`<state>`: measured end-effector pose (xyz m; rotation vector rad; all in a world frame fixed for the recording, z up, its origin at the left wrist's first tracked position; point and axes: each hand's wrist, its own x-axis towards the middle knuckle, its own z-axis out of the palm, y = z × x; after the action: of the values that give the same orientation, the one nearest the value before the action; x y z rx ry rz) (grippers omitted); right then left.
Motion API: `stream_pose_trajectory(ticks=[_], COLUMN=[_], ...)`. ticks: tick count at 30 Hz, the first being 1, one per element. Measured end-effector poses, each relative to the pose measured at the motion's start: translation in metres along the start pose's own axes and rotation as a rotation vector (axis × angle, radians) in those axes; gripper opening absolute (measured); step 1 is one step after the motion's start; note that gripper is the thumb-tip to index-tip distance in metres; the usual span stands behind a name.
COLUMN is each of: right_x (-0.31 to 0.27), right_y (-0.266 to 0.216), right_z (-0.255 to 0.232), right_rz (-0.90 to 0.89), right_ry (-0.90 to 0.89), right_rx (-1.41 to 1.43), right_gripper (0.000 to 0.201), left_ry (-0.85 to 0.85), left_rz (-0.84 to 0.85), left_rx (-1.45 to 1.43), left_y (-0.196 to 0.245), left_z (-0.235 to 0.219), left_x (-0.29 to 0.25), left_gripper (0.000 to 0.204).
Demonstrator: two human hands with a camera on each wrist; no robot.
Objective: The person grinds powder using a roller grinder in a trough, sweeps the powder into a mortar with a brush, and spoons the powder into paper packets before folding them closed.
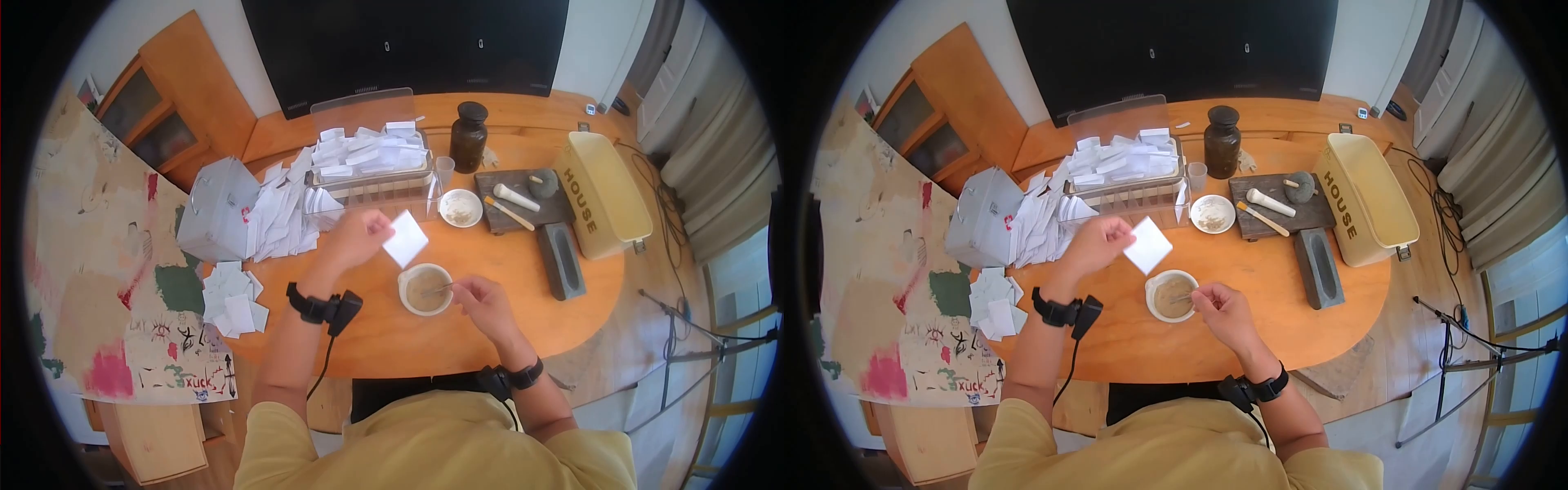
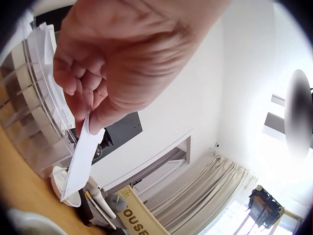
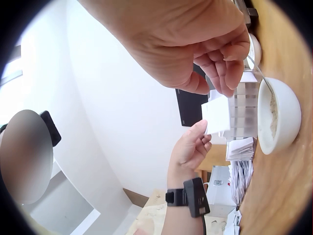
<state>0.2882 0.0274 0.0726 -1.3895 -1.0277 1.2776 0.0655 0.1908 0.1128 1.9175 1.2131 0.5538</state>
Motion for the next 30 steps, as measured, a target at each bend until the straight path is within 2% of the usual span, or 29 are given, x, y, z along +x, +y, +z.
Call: stream_pose_trajectory(ticks=[2,5,8,10,14,20,23,26,30], right_x=[-0.005,-0.010,-0.014,-0.015,-0.017,-0.017,-0.017,-0.017,-0.017], right_y=[0.001,0.006,0.004,0.008,0.014,0.024,0.025,0.025,0.026], right_z=[-0.004,-0.008,-0.013,-0.016,-0.020,-0.019,-0.018,-0.015,-0.016], right_rz=[-0.024,-0.019,0.030,0.036,0.033,0.005,0.009,0.011,0.014], right_ry=[0.011,0.001,0.018,0.025,0.029,0.025,0.014,0.023,0.025], right_rx=[-0.006,0.033,0.011,0.028,0.027,0.015,0.026,0.070,0.059], right_gripper=[0.016,0.016,0.015,0.015,0.014,0.015,0.015,0.016,0.016], left_ry=[0.126,0.244,0.242,0.230,0.290,0.415,0.527,0.519,0.448], left_rz=[0.033,-0.006,-0.145,-0.167,-0.161,-0.037,0.147,0.171,0.085], left_rx=[-0.005,-0.027,-0.038,0.042,0.192,0.376,0.450,0.474,0.491], left_y=[-0.009,-0.010,-0.006,-0.003,0.002,0.018,0.014,0.016,0.020], left_z=[-0.006,-0.008,-0.005,-0.003,0.004,0.013,0.021,0.030,0.045], left_x=[0.038,0.083,0.111,0.123,0.128,0.117,0.116,0.113,0.107], left_gripper=[0.014,0.019,0.020,0.020,0.018,0.013,0.013,0.013,0.012])
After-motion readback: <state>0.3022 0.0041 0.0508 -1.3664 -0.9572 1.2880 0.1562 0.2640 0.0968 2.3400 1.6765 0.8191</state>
